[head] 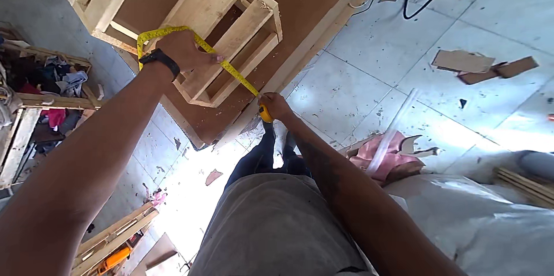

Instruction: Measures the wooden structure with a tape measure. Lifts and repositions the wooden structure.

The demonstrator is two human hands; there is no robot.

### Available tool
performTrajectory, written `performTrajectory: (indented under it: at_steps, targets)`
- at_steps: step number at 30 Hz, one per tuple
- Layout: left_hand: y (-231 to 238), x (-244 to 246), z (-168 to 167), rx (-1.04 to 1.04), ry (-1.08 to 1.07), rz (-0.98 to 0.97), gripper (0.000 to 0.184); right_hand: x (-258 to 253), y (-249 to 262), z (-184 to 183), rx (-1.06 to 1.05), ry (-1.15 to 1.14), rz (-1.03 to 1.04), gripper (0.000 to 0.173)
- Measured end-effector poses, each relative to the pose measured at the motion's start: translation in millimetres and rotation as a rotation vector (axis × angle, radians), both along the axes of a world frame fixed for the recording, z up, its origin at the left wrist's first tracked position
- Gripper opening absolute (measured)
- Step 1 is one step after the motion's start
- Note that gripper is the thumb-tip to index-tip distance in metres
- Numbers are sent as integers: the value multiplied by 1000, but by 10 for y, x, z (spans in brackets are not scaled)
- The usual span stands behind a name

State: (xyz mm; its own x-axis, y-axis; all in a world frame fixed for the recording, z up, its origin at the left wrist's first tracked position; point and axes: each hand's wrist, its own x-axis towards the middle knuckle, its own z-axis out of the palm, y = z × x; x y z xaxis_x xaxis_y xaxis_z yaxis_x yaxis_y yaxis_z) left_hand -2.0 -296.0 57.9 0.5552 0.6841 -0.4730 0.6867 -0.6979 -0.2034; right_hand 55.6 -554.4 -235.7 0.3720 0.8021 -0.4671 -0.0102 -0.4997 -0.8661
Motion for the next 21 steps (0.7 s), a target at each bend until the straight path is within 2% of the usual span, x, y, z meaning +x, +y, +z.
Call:
performTrajectory:
  at_steps: [3,7,15,18,21]
  targets:
    - [33,-1,-3,2,-2,9,111,37,-27,-7,5,-6,0,53]
    - [18,-19,-21,-7,-11,11,106,48,-154,-27,5,-15,2,54]
    - [11,-39,-15,0,-37,12,108,-19,-240,44,-10,-35,1,55]
    - [-25,-53,-8,-3,-56,28,110,-43,-115,232,-137,-99,-46,57]
    - [-10,-44,-13,8,-49,26,114,-2,35,629,-267,-153,-79,53]
